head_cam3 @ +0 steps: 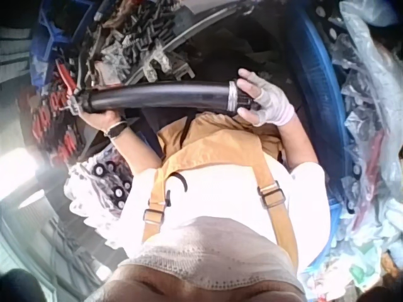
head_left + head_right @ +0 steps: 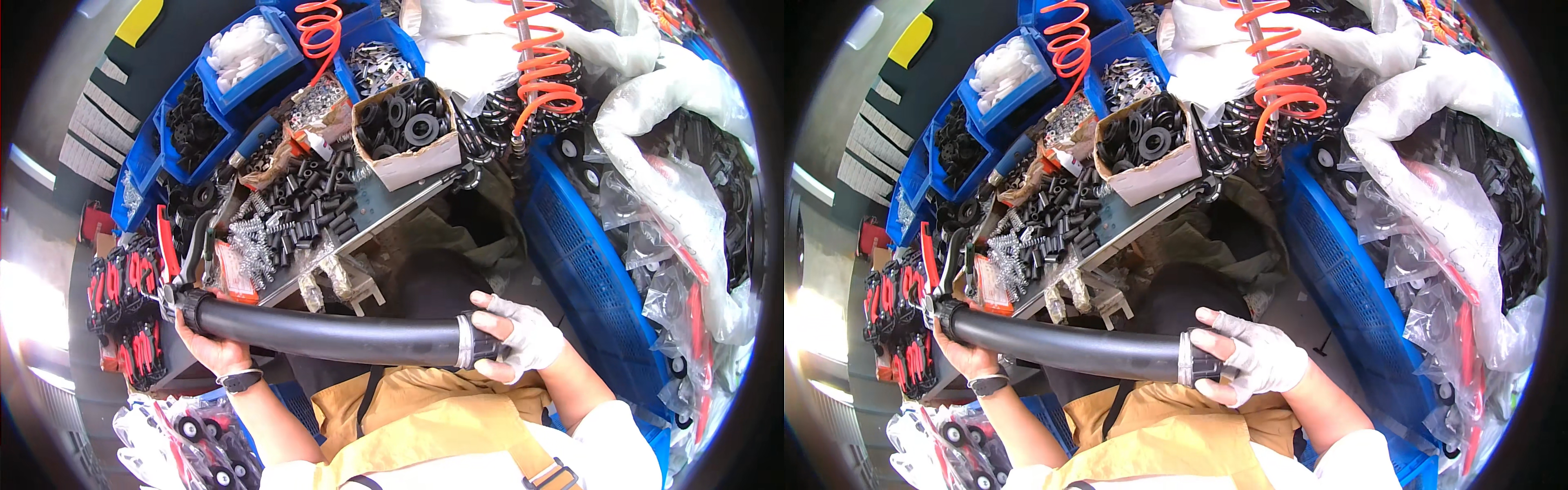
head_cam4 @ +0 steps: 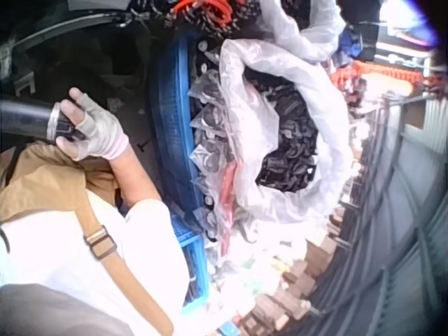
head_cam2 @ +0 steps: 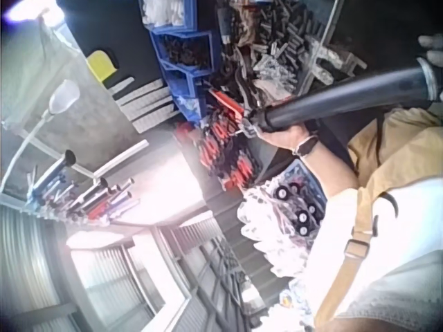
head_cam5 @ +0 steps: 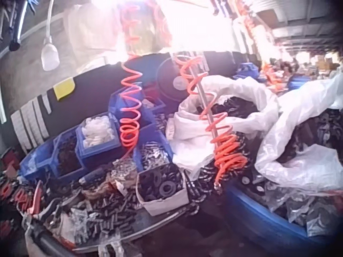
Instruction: The person assembles plastic housings and metal springs with screws and washers into assembled units at a workbench. The person uses a grease dispenser and a pneumatic screwdriver to complete the assembly.
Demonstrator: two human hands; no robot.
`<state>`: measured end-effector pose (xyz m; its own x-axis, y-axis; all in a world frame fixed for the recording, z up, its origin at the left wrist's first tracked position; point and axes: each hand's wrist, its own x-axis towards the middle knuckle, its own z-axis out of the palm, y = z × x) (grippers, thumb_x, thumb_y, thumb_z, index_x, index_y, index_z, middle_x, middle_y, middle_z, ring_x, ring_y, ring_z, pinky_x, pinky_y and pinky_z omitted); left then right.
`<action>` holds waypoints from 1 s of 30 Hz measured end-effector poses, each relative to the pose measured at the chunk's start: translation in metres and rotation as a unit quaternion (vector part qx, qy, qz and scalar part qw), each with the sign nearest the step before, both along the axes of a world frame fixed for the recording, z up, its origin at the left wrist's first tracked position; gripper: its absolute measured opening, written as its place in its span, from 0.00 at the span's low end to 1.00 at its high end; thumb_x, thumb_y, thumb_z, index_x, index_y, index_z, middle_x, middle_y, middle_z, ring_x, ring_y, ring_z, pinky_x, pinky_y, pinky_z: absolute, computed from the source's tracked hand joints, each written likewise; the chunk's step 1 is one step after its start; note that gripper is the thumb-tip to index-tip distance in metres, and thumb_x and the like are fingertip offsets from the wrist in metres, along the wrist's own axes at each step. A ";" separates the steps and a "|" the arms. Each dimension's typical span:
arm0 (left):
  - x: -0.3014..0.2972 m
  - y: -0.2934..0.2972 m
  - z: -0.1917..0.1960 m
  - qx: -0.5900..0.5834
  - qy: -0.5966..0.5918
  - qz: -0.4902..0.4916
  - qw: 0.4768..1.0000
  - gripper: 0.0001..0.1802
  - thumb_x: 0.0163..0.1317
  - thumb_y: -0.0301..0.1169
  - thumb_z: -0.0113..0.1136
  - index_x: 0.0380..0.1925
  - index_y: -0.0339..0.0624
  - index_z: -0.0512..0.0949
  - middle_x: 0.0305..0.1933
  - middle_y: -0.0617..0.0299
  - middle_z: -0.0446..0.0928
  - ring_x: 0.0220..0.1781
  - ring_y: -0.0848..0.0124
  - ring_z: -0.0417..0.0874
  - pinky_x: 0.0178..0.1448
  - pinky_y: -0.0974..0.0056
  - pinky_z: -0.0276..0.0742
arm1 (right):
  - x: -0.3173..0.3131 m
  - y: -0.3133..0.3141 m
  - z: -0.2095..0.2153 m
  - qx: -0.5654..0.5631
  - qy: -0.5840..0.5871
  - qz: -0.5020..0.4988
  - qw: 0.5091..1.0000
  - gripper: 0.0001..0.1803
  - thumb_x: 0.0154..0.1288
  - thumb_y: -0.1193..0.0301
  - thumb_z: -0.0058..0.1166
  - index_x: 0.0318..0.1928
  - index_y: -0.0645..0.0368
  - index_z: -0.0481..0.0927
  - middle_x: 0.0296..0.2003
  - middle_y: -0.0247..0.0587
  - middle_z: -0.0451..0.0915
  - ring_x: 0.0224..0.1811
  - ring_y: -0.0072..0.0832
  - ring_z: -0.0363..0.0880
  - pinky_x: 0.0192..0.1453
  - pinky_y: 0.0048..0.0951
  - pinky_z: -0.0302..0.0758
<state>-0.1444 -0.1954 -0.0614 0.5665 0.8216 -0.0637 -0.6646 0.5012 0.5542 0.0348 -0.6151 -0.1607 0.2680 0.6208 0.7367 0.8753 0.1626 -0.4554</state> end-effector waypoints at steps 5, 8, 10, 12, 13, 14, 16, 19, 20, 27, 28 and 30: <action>0.001 -0.006 0.003 -0.012 0.019 0.000 1.000 0.26 0.61 0.46 0.61 0.52 0.40 0.76 0.46 0.48 0.79 0.45 0.54 0.81 0.53 0.51 0.81 | -0.009 -0.002 0.003 0.011 -0.106 -0.031 0.994 0.27 0.48 0.73 0.67 0.45 0.28 0.71 0.63 0.46 0.68 0.48 0.58 0.83 0.34 0.34 0.88; 0.006 -0.012 0.005 -0.010 0.037 0.006 0.999 0.24 0.62 0.46 0.60 0.50 0.39 0.76 0.44 0.48 0.80 0.43 0.54 0.81 0.51 0.51 0.82 | -0.025 -0.003 0.005 -0.008 -0.015 -0.063 0.998 0.29 0.48 0.72 0.68 0.47 0.28 0.71 0.62 0.46 0.69 0.46 0.56 0.84 0.34 0.32 0.87; 0.006 -0.008 0.003 0.001 0.040 0.019 0.999 0.23 0.62 0.46 0.61 0.47 0.38 0.76 0.43 0.47 0.80 0.42 0.54 0.82 0.51 0.50 0.82 | -0.031 -0.003 0.006 -0.021 0.075 -0.076 0.994 0.30 0.47 0.72 0.69 0.50 0.29 0.72 0.61 0.46 0.70 0.45 0.54 0.84 0.34 0.31 0.87; 0.005 -0.006 0.001 -0.025 0.038 0.031 0.998 0.23 0.61 0.46 0.62 0.45 0.37 0.75 0.42 0.47 0.79 0.42 0.54 0.81 0.50 0.50 0.82 | -0.028 -0.002 0.007 -0.006 0.029 -0.089 0.996 0.32 0.49 0.67 0.71 0.56 0.44 0.73 0.56 0.46 0.74 0.45 0.47 0.84 0.32 0.32 0.85; 0.003 -0.003 -0.002 -0.019 0.035 0.021 0.999 0.26 0.60 0.45 0.63 0.48 0.35 0.74 0.44 0.46 0.78 0.44 0.52 0.80 0.52 0.50 0.81 | -0.026 -0.002 0.007 0.002 0.005 -0.096 0.995 0.34 0.49 0.64 0.71 0.59 0.52 0.74 0.54 0.46 0.76 0.45 0.44 0.85 0.32 0.32 0.84; 0.002 -0.001 -0.003 -0.014 0.032 0.011 0.999 0.29 0.59 0.44 0.64 0.50 0.32 0.72 0.46 0.44 0.77 0.46 0.51 0.80 0.54 0.49 0.81 | -0.024 -0.003 0.004 0.002 0.005 -0.094 0.996 0.34 0.49 0.64 0.71 0.59 0.52 0.74 0.54 0.46 0.76 0.45 0.44 0.85 0.32 0.32 0.84; 0.001 -0.006 0.000 -0.018 0.030 0.003 0.999 0.29 0.58 0.45 0.65 0.50 0.31 0.72 0.47 0.44 0.76 0.47 0.51 0.79 0.54 0.49 0.81 | -0.022 -0.006 -0.001 -0.048 0.105 -0.015 0.993 0.35 0.48 0.63 0.72 0.58 0.54 0.74 0.55 0.49 0.76 0.42 0.46 0.84 0.37 0.36 0.83; 0.006 -0.010 0.004 -0.045 0.034 0.015 0.998 0.24 0.60 0.45 0.64 0.46 0.37 0.74 0.42 0.48 0.79 0.42 0.54 0.81 0.51 0.50 0.81 | -0.024 -0.008 0.011 -0.054 0.277 0.013 0.959 0.39 0.47 0.65 0.76 0.59 0.53 0.69 0.57 0.59 0.74 0.51 0.46 0.79 0.53 0.40 0.77; 0.006 -0.009 0.000 -0.044 0.029 0.030 0.998 0.24 0.60 0.45 0.64 0.47 0.37 0.74 0.43 0.48 0.79 0.43 0.54 0.81 0.51 0.50 0.81 | -0.021 -0.008 0.012 -0.012 0.184 0.006 0.983 0.45 0.47 0.66 0.77 0.63 0.51 0.63 0.59 0.61 0.72 0.57 0.43 0.76 0.59 0.42 0.74; 0.000 -0.007 -0.008 -0.041 0.011 0.056 0.998 0.27 0.59 0.43 0.64 0.50 0.34 0.74 0.47 0.46 0.78 0.47 0.54 0.80 0.56 0.51 0.81 | -0.022 -0.007 0.022 -0.038 0.391 0.021 0.919 0.44 0.41 0.68 0.81 0.58 0.55 0.67 0.56 0.52 0.77 0.57 0.40 0.80 0.63 0.40 0.74; 0.001 -0.007 -0.008 -0.047 0.006 0.041 0.998 0.25 0.59 0.43 0.64 0.48 0.36 0.75 0.46 0.49 0.79 0.47 0.55 0.81 0.56 0.51 0.81 | -0.019 -0.008 0.027 -0.083 0.423 0.003 0.902 0.42 0.41 0.65 0.81 0.56 0.56 0.70 0.53 0.52 0.80 0.57 0.39 0.80 0.64 0.40 0.74; 0.004 -0.010 -0.007 -0.042 0.002 0.044 0.998 0.26 0.59 0.43 0.64 0.50 0.36 0.74 0.47 0.48 0.79 0.47 0.55 0.81 0.55 0.51 0.81 | -0.016 -0.008 0.035 -0.105 0.455 0.010 0.884 0.39 0.47 0.57 0.77 0.56 0.58 0.72 0.51 0.55 0.80 0.53 0.39 0.82 0.60 0.40 0.77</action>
